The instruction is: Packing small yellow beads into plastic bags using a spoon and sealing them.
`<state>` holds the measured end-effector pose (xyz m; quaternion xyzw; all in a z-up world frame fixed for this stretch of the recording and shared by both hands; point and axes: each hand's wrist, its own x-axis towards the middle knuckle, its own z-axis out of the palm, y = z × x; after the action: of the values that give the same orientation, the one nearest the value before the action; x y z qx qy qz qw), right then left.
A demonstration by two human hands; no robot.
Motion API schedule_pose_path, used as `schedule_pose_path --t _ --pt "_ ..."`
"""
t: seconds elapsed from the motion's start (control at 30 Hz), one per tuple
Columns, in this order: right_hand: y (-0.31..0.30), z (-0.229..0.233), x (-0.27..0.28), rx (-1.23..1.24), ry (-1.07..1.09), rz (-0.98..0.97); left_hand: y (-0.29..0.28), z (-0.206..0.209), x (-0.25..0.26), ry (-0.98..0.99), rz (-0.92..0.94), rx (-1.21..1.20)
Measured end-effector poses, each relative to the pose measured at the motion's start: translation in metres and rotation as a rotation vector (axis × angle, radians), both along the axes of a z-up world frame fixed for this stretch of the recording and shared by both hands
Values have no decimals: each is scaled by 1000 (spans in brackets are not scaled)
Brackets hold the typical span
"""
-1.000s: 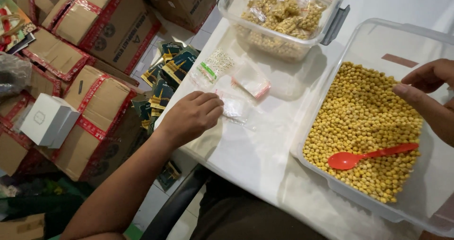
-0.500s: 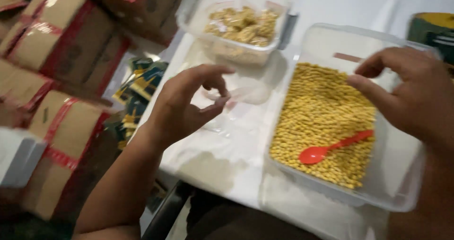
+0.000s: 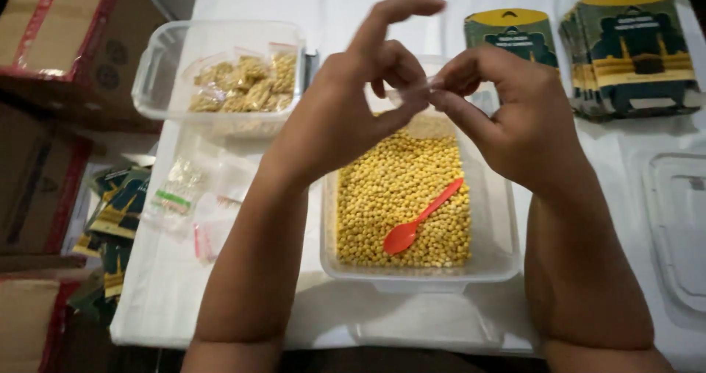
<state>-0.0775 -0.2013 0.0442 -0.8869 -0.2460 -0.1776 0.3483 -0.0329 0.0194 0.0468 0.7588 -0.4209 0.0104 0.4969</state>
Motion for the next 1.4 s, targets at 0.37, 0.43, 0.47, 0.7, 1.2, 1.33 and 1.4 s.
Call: schedule_pose_path --t 0.37,0.43,0.47,0.7,1.2,1.33,1.4 --pt "3 -2 5 -21 146 5 3 -17 15 -54 7 29" --pt "2 -4 6 -24 156 -12 1 -20 18 -61 21 20" --pt "2 -5 7 -25 164 -32 0 -21 19 -69 33 13" --pt "3 -10 9 11 110 -61 -13 -18 16 -380 197 -135" --pt "8 -16 12 -24 -24 -34 -29 -23 9 118 215 -278" --pt "6 -15 13 10 21 -35 -27 -27 15 206 159 -302" --pt "6 -15 13 53 43 -44 -28 -26 15 239 156 -314"
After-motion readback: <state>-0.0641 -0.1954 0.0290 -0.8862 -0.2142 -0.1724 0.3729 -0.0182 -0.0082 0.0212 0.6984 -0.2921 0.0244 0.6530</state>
